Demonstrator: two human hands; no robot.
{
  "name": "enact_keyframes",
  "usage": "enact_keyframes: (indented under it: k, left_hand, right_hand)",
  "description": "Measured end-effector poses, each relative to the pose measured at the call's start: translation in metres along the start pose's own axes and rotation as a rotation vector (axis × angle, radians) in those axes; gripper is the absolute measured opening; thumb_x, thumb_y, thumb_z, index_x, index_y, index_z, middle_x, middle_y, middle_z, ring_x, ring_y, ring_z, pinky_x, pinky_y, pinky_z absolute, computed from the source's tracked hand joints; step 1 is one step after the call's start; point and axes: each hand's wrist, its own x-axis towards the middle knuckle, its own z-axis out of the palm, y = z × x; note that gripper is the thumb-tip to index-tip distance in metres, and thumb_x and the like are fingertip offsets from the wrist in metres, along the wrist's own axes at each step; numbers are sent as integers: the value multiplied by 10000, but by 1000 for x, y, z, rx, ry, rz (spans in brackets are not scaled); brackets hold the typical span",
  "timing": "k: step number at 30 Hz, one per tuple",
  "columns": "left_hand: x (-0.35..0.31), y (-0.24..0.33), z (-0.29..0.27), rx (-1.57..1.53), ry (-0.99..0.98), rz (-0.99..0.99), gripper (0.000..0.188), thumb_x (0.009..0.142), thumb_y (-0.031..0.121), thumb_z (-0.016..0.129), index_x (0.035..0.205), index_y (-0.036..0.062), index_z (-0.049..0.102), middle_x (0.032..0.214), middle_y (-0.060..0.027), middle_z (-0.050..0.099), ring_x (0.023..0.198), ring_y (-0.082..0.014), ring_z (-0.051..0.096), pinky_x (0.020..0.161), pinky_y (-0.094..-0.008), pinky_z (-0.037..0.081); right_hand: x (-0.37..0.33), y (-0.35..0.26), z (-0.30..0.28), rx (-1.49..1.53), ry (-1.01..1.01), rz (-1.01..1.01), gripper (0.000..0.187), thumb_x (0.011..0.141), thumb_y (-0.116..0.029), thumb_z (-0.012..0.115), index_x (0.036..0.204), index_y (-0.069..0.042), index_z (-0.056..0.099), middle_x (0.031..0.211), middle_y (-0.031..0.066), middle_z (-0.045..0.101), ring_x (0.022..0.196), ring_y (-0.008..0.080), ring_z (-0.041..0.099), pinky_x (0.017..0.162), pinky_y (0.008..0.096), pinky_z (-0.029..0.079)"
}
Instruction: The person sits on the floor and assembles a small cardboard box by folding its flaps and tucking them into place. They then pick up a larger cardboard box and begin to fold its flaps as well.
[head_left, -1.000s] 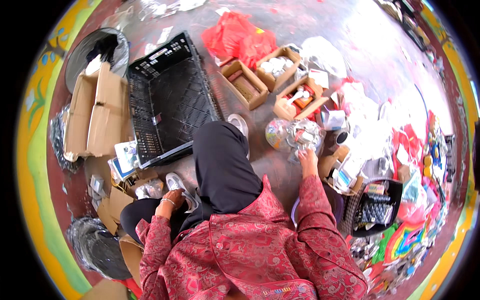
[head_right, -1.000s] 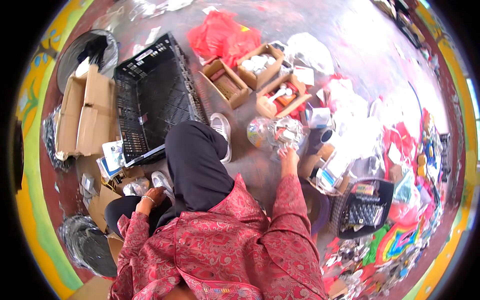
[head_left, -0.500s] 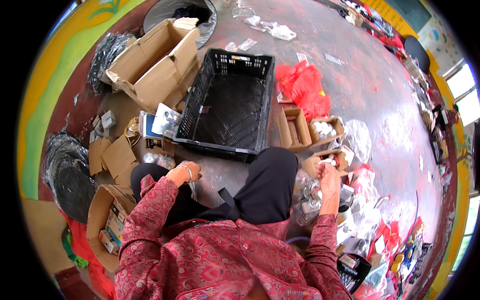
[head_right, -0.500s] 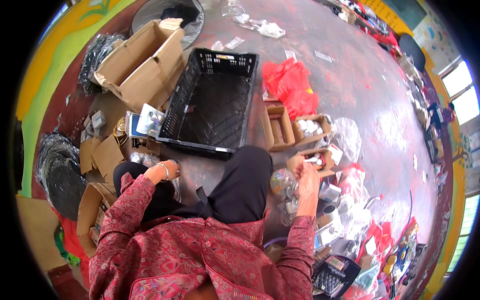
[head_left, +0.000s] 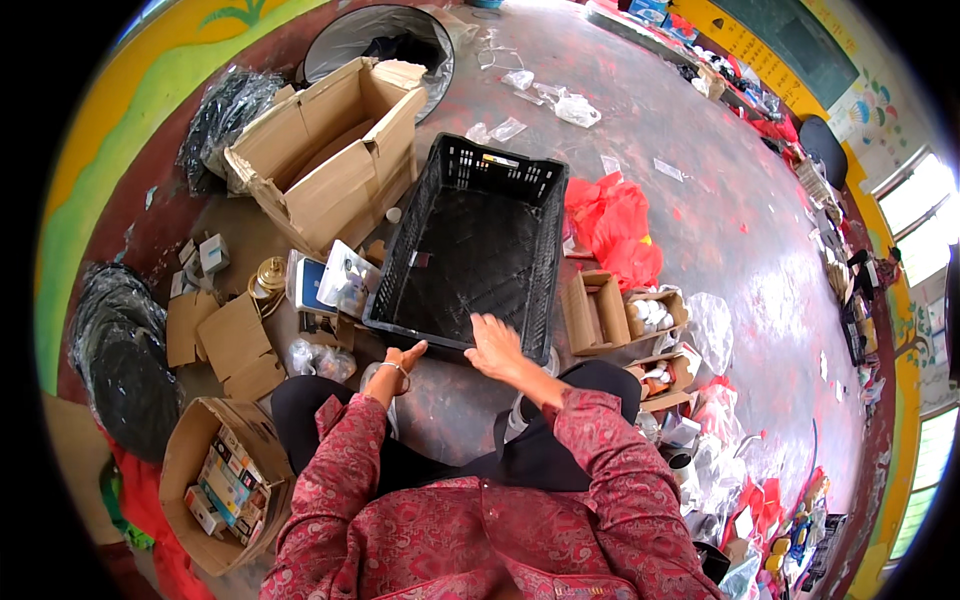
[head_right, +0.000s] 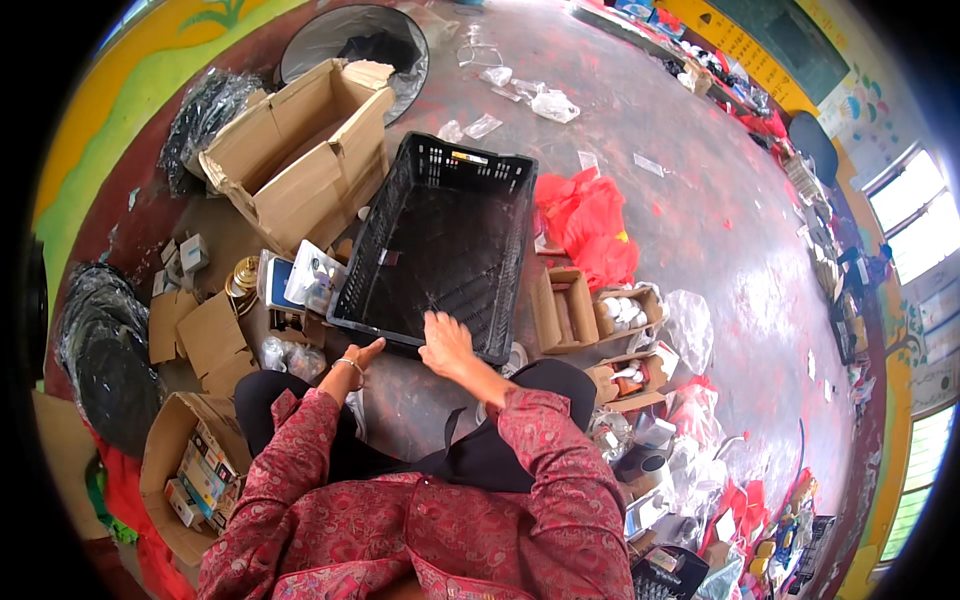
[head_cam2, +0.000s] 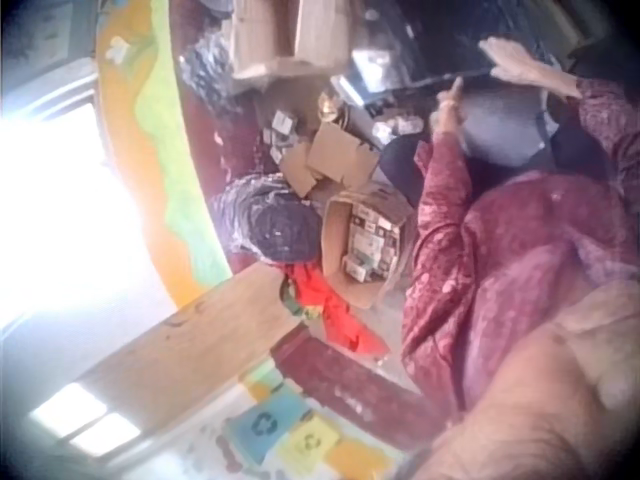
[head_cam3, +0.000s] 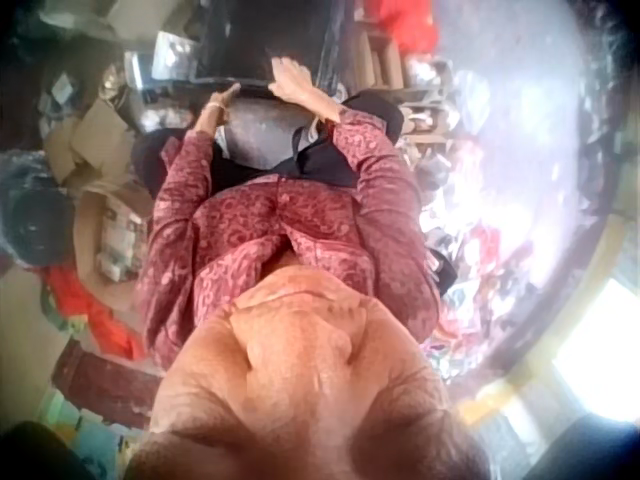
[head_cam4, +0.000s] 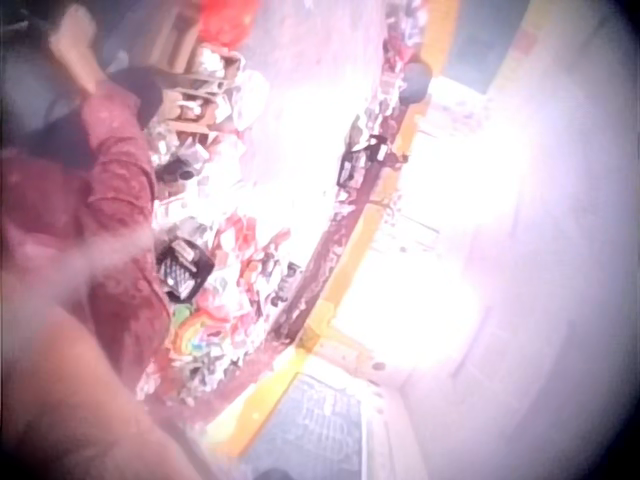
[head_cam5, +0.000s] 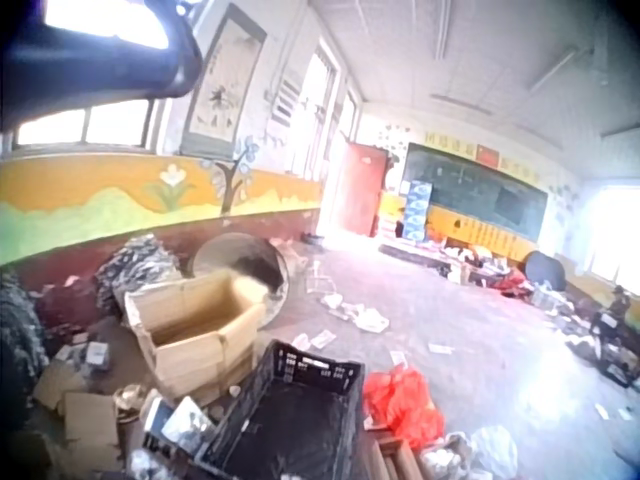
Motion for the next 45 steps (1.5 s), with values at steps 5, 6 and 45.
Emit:
enact_keyframes:
  k: [5, 6, 45]
  left_hand:
    - [-2, 21, 24, -586, 175, -276, 1004, 611, 577, 708, 1339, 59, 250, 1360, -203, 313, 1184, -404, 383, 863, -572, 394]
    - [6, 10, 24, -584, 254, -274, 1003, 620, 551, 716, 1368, 114, 212, 1388, -191, 269, 1190, -435, 358, 851, -639, 369]
    - [46, 7, 98, -1426, 63, -422, 532, 744, 259, 663, 1146, 43, 389, 1003, -146, 404, 774, -268, 445, 762, -494, 427]
  right_hand:
    - [32, 42, 25, -228, -406, 87, 762, 545, -341, 771, 1164, -20, 462, 1085, 164, 564, 1035, 301, 533, 842, 452, 371]
    - [39, 42, 27, -236, -618, 76, 580, 562, -311, 759, 1037, -28, 581, 977, 149, 625, 964, 289, 588, 816, 436, 414]
    - [-33, 27, 140, 2080, -129, 1283, 384, 808, -178, 511, 1157, -34, 443, 1305, 79, 413, 1162, 251, 421, 983, 446, 280]
